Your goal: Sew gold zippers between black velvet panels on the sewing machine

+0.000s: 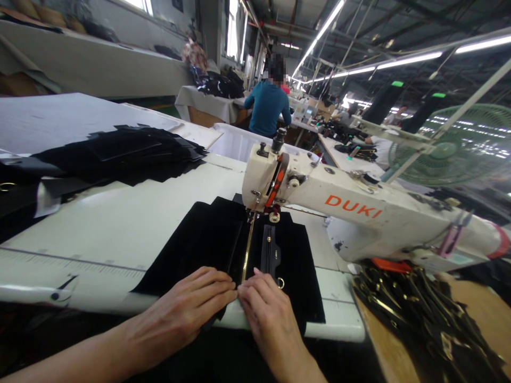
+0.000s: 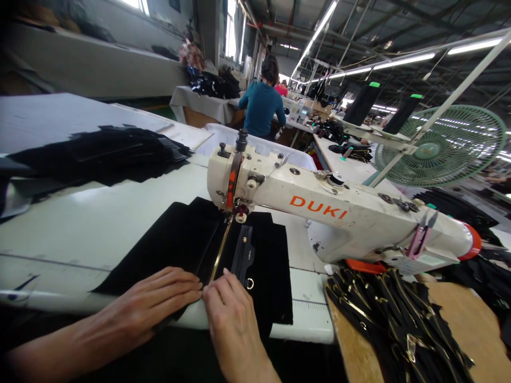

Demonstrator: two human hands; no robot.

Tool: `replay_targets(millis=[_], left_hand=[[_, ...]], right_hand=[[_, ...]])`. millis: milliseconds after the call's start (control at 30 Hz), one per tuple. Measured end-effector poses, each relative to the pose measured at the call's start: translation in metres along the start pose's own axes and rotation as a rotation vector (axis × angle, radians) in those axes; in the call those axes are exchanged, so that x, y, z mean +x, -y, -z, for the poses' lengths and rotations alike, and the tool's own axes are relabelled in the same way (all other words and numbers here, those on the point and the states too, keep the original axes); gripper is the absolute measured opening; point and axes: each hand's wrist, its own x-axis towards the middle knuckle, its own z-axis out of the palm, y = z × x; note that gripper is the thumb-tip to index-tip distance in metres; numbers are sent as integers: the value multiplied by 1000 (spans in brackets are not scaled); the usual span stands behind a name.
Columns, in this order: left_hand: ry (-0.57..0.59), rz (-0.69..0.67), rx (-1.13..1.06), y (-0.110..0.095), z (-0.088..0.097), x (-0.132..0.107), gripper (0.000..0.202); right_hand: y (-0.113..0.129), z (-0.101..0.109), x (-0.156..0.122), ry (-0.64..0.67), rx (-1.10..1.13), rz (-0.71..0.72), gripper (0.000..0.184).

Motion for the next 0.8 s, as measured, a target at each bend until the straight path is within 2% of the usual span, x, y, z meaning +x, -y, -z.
replay_targets(millis=[133, 267, 400, 500, 600, 800], left_hand=[[31, 18, -21, -3, 5, 4, 49], [90, 52, -57, -4, 10, 5, 59], [162, 139, -160, -2, 16, 5, 63], [203, 197, -212, -1, 23, 8, 59], [228, 196, -202, -2, 30, 11, 60], [257, 125, -52, 0, 36, 4, 79]], right_hand=[[2, 4, -4, -44, 91, -53, 18], [1, 6, -10, -97, 63, -170, 30], [0, 3, -11, -115, 86, -93, 31], [0, 1, -11, -75, 46, -42, 37], [-1, 2, -10, -50, 19, 0, 39], [-8, 3, 3, -111, 131, 11, 19]])
